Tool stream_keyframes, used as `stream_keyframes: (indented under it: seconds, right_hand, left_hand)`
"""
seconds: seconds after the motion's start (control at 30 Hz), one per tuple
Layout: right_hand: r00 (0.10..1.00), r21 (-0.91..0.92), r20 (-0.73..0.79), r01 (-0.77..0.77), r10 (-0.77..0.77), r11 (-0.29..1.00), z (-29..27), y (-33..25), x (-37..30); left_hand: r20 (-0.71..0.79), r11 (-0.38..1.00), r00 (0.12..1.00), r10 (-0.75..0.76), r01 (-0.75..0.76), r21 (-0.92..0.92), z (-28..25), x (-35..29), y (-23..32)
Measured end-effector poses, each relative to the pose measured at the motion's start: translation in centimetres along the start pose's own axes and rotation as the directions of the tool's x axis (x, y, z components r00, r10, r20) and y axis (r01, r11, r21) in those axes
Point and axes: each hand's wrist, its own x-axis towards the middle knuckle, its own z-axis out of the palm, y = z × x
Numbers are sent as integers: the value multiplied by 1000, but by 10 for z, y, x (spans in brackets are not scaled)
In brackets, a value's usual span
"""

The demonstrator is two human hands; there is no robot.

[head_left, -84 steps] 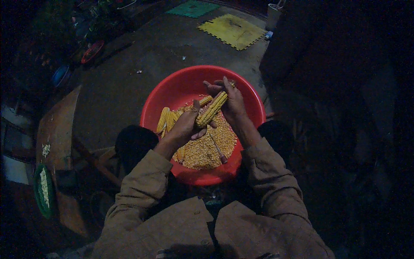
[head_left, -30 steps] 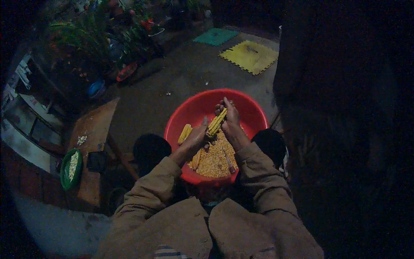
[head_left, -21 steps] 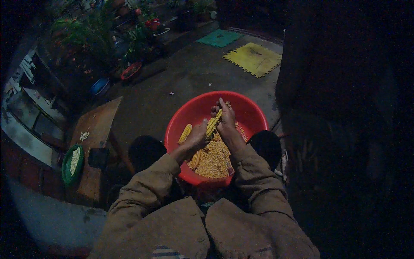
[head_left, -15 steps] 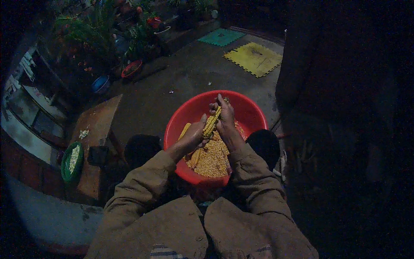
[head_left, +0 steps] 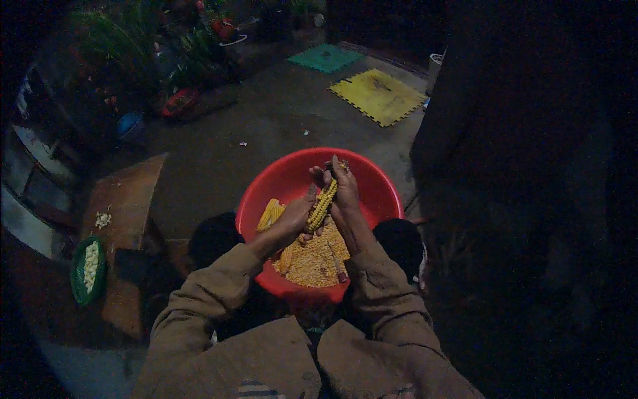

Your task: The person sits on the floor and removes corn kernels from cobs by hand, dropping the kernels into a red basin. The person handles multiple cobs one at a time, stripping them until the kernels are collected in the basin.

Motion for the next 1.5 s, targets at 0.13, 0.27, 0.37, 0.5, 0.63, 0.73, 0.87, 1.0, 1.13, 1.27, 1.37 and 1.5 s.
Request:
stream_keyframes:
  seconds: [0.13,0.27,0.37,0.5,0.63,0.73,0.87,1.0,1.13,1.27,1.37,1.5]
  right_hand:
    - [999,-96,50,10,-5,995,3,2,5]
    - [1000,-238,20,3,2,971,6,8,5]
    - [997,-275,73,-13,34,961,5,14,8]
    - [981,-333,178,-13,76,943,8,14,18]
    - [969,-386,239,40,58,922,19,17,18]
    - [971,-423,235,69,36,904,24,14,16]
    - [984,-573,156,25,79,819,18,10,18]
    - [967,-515,250,91,48,852,12,12,17]
    - [977,-460,208,56,47,886,19,7,16]
    - [998,-306,51,-28,46,952,21,0,19]
    - [997,-272,49,66,-54,960,13,-8,27]
    - [997,-341,26,80,-76,937,14,-11,27]
  left_hand:
    - [-6,996,997,72,-72,-61,-3,16,-4]
    - [-121,982,975,184,-188,-23,-8,29,-24]
    - [4,988,998,58,-57,-143,-22,29,-25]
    - [-20,981,996,91,-94,-168,-19,26,-3]
    - [-23,985,993,115,-117,-129,-31,31,-3]
    - [-130,982,983,130,-145,-121,-28,37,-6]
    - [-176,964,961,215,-237,-121,-22,42,-6]
    - [-174,957,946,274,-287,-54,-23,50,-11]
    - [-115,975,985,131,-149,-163,-21,37,8]
    - [23,941,998,57,-46,-336,-26,34,6]
    - [40,955,995,87,-71,-288,-28,35,4]
    - [27,985,989,145,-141,-101,-28,44,-10]
